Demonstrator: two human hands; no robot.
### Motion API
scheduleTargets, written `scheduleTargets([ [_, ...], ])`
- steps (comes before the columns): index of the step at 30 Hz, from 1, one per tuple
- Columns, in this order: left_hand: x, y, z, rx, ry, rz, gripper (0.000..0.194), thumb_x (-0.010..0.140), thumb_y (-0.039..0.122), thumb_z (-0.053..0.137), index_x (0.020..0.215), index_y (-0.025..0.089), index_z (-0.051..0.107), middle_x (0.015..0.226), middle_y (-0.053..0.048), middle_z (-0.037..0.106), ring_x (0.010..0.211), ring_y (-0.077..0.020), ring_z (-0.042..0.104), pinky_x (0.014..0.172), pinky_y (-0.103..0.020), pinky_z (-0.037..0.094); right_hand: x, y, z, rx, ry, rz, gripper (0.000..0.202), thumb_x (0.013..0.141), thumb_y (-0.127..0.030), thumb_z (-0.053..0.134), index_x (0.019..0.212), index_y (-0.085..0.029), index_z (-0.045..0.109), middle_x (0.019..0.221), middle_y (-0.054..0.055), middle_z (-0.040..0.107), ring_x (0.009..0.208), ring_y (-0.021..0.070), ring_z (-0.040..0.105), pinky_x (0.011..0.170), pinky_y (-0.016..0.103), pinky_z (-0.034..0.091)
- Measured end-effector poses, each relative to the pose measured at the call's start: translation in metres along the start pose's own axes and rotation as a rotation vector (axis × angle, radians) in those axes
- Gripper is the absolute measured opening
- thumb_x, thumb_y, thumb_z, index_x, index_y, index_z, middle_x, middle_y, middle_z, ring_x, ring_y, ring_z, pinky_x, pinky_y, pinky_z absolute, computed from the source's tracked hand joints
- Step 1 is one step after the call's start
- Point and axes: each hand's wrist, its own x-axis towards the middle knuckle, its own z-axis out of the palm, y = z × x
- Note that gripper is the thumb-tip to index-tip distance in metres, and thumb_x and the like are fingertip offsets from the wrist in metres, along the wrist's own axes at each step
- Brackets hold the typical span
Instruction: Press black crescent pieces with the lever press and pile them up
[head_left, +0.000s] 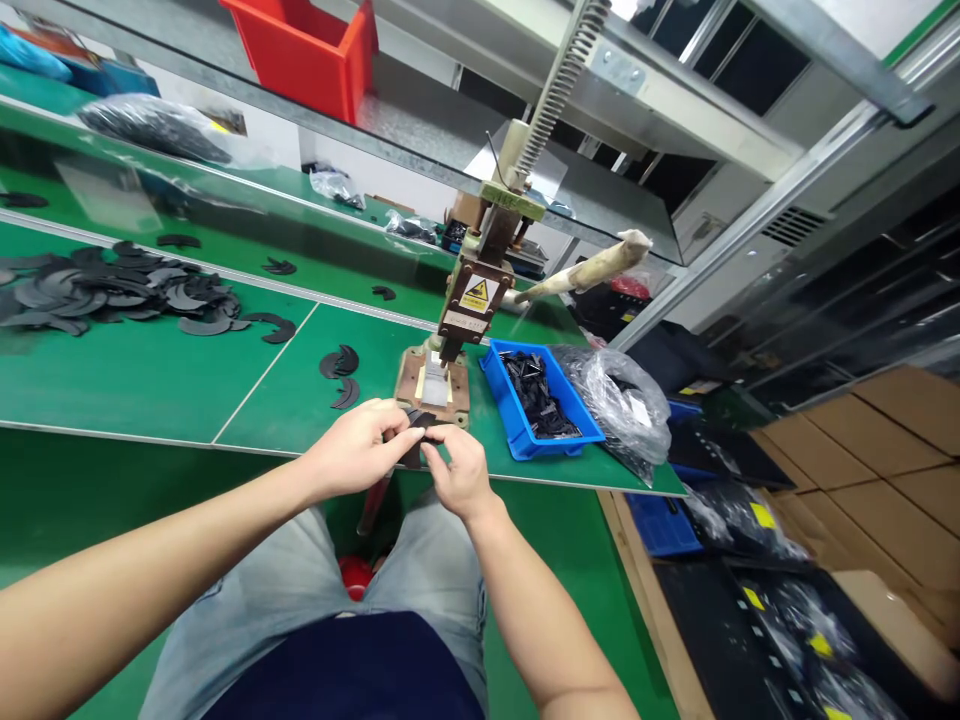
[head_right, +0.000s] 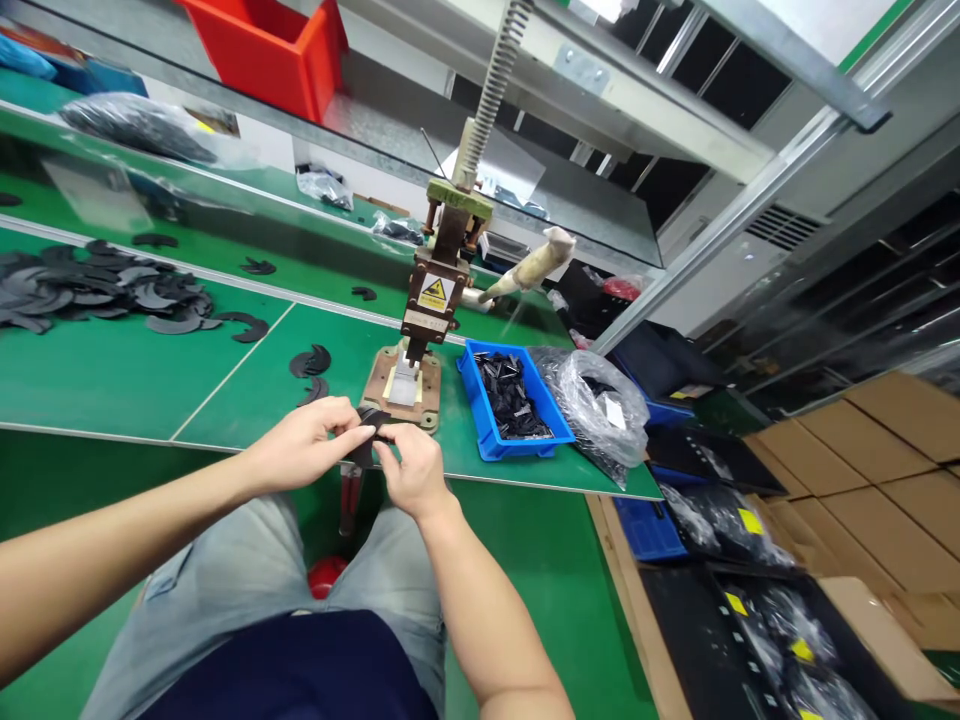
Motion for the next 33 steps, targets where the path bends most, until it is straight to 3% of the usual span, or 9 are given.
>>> scheduleTargets([
  [5,0.0,-0.011,0.006,-0.273,-0.065,-0.186,0.049,0.096,0.059,0.06,0.065,0.021,0.053,0.067,0.002,0.05,0.064,-0.0153,0.045,0.061,-0.029,0.034,-0.004,-0.004,0.0,0.053,0.039,-0.023,0.015,0.099,-0.032,0.059,0.106,-0.025,0.07,0.102,0.009,0.077,0.095,0.0223,0.072,0.089,0.041,0.059],
  [8,0.001,-0.012,0.006,-0.436,-0.097,-0.23,0.048,0.094,0.062,0.064,0.07,0.02,0.057,0.067,0.003,0.049,0.063,-0.0138,0.045,0.06,-0.027,0.035,-0.006,-0.006,-0.003,0.085,0.082,-0.009,0.016,0.1,-0.033,0.059,0.109,-0.026,0.07,0.102,0.009,0.077,0.095,0.0223,0.073,0.088,0.042,0.06],
  [11,0.001,-0.01,0.005,-0.593,-0.061,-0.242,0.041,0.087,0.059,0.077,0.09,0.02,0.063,0.081,0.002,0.061,0.071,-0.0143,0.056,0.066,-0.026,0.044,-0.004,-0.009,-0.013,0.103,0.099,-0.013,0.015,0.1,-0.033,0.061,0.109,-0.026,0.071,0.101,0.007,0.078,0.093,0.0209,0.074,0.086,0.04,0.061],
  [13,0.0,-0.009,0.007,-0.701,-0.146,-0.266,0.045,0.086,0.059,0.078,0.106,0.021,0.064,0.091,-0.001,0.067,0.073,-0.015,0.062,0.069,-0.027,0.049,-0.001,-0.012,-0.02,0.112,0.075,-0.005,0.015,0.099,-0.033,0.063,0.108,-0.026,0.073,0.101,0.006,0.079,0.093,0.0196,0.074,0.087,0.037,0.061],
  [16,0.0,-0.016,0.014,-0.737,-0.272,-0.282,0.047,0.089,0.063,0.074,0.106,0.019,0.065,0.085,-0.001,0.067,0.066,-0.0148,0.062,0.064,-0.028,0.051,0.003,-0.014,-0.03,0.194,-0.021,0.143,0.016,0.097,-0.036,0.066,0.106,-0.025,0.073,0.1,0.005,0.079,0.092,0.0182,0.075,0.086,0.035,0.062],
  [20,0.006,-0.038,0.028,-0.646,-0.256,-0.235,0.043,0.093,0.064,0.068,0.096,0.021,0.064,0.079,0.0,0.067,0.069,-0.0174,0.063,0.068,-0.03,0.053,0.01,-0.006,-0.04,0.214,-0.135,0.349,0.016,0.099,-0.03,0.059,0.105,-0.022,0.071,0.091,0.001,0.077,0.081,0.0144,0.073,0.075,0.028,0.062],
  [27,0.018,-0.087,0.043,-0.194,-0.159,-0.198,0.05,0.096,0.071,0.054,0.085,0.023,0.064,0.076,-0.001,0.066,0.071,-0.0207,0.06,0.07,-0.031,0.049,0.055,0.044,-0.089,-0.15,-0.169,0.372,0.014,0.089,-0.015,0.064,0.09,-0.022,0.075,0.081,-0.003,0.079,0.069,0.0118,0.071,0.064,0.023,0.056],
  [31,0.016,-0.095,0.05,-0.05,-0.188,-0.158,0.044,0.098,0.065,0.053,0.081,0.025,0.063,0.074,-0.001,0.067,0.072,-0.0227,0.062,0.07,-0.033,0.048,0.117,0.098,-0.137,-0.465,-0.07,0.356,0.01,0.092,-0.018,0.065,0.093,-0.02,0.075,0.087,0.001,0.078,0.077,0.0122,0.07,0.077,0.027,0.057],
  [33,0.015,-0.095,0.053,-0.013,-0.195,-0.146,0.04,0.099,0.062,0.053,0.081,0.026,0.062,0.074,-0.001,0.068,0.072,-0.0234,0.064,0.071,-0.033,0.048,0.154,0.126,-0.161,-0.623,0.008,0.333,0.014,0.097,-0.028,0.066,0.099,-0.017,0.074,0.095,0.004,0.077,0.088,0.0136,0.071,0.088,0.031,0.059],
])
